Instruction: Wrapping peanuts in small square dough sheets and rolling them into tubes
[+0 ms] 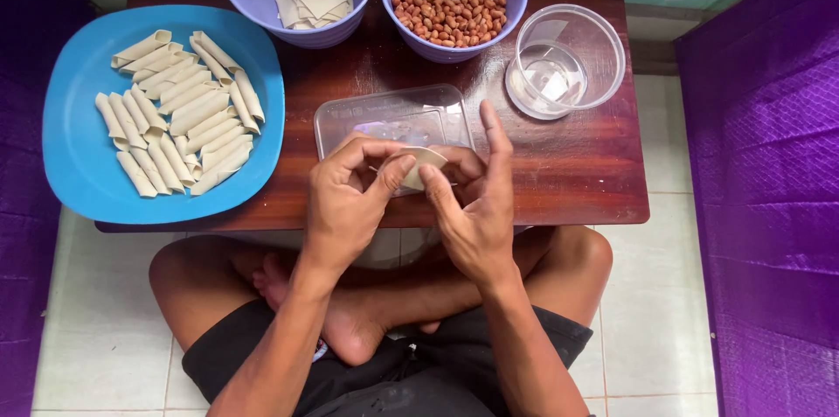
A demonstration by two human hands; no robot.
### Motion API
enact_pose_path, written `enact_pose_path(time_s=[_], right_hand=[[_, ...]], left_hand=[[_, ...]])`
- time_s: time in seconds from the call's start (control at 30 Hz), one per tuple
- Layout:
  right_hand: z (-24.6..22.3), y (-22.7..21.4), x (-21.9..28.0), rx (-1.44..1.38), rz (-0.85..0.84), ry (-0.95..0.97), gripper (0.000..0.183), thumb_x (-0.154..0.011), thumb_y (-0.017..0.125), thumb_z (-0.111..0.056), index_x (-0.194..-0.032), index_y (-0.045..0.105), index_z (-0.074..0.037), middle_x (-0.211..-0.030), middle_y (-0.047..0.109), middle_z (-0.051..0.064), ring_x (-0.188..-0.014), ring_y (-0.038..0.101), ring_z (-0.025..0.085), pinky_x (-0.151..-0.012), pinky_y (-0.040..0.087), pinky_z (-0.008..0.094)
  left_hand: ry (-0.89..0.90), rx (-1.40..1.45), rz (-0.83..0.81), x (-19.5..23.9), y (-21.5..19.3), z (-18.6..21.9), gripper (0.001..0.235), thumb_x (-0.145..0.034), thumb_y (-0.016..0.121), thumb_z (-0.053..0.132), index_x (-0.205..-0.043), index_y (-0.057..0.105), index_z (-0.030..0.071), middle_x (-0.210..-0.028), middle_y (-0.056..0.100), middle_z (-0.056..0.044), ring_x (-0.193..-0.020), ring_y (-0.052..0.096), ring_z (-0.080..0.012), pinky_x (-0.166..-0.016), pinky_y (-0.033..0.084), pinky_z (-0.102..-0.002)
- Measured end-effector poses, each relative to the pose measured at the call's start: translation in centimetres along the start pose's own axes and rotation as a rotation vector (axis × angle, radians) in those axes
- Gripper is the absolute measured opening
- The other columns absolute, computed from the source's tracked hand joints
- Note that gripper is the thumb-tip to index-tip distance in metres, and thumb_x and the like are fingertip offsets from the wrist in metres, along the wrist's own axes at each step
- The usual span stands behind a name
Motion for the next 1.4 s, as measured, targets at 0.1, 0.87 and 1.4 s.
enact_pose_path(time_s=[0.1, 0.87, 1.4], right_hand=[[-0.3, -1.0, -0.3, -0.036, 0.028, 0.0, 0.087, -0.1, 0.063, 0.002, -0.164, 0.005, -0.009, -0.103, 0.07, 0.015, -0.089, 0.071, 0.017, -0.086, 0.063, 0.035], [-0.8, 1.0, -0.8, 0.157, -0.067, -0.021, 0.087, -0.096, 0.068, 0.003, -0.162, 0.012, -0.006, -0.087, 0.072, 0.015, -0.064, 0.07, 0.018, -0.052, 0.057, 0.027], [-3.6, 1.6, -1.9, 0.735, -0.16, -0.345, 0.065, -0.098, 0.068, -0.007, -0.155, 0.039, 0.001, -0.117, 0.072, 0.015, -0.106, 0.066, 0.031, -0.097, 0.055, 0.041]], left_hand=[[-0.11, 0.147, -0.048, 0.6, 0.6, -2.0, 0.026, -0.09, 0.081, 0.014, -0.111, 0.072, 0.002, -0.082, 0.07, -0.007, -0.069, 0.065, -0.0102, -0.059, 0.06, -0.024], [0.24, -0.134, -0.079, -3.2, -0.3, 3.5, 0.015, -0.096, 0.076, 0.015, -0.109, 0.077, 0.008, -0.079, 0.066, -0.009, -0.067, 0.062, -0.0151, -0.059, 0.051, -0.03], [0.261, -0.566, -0.336, -1.9, 0.4, 0.6, 0.058, -0.088, 0.079, 0.02, -0.141, 0.06, 0.008, -0.125, 0.061, -0.014, -0.121, 0.052, -0.0398, -0.102, 0.042, -0.052]])
Point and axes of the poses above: each hand's wrist, its own x-axis away from the middle knuckle, its own y-axis out of the palm, z = x × y, the point moved 10 cm from there along -x, towards the middle knuckle
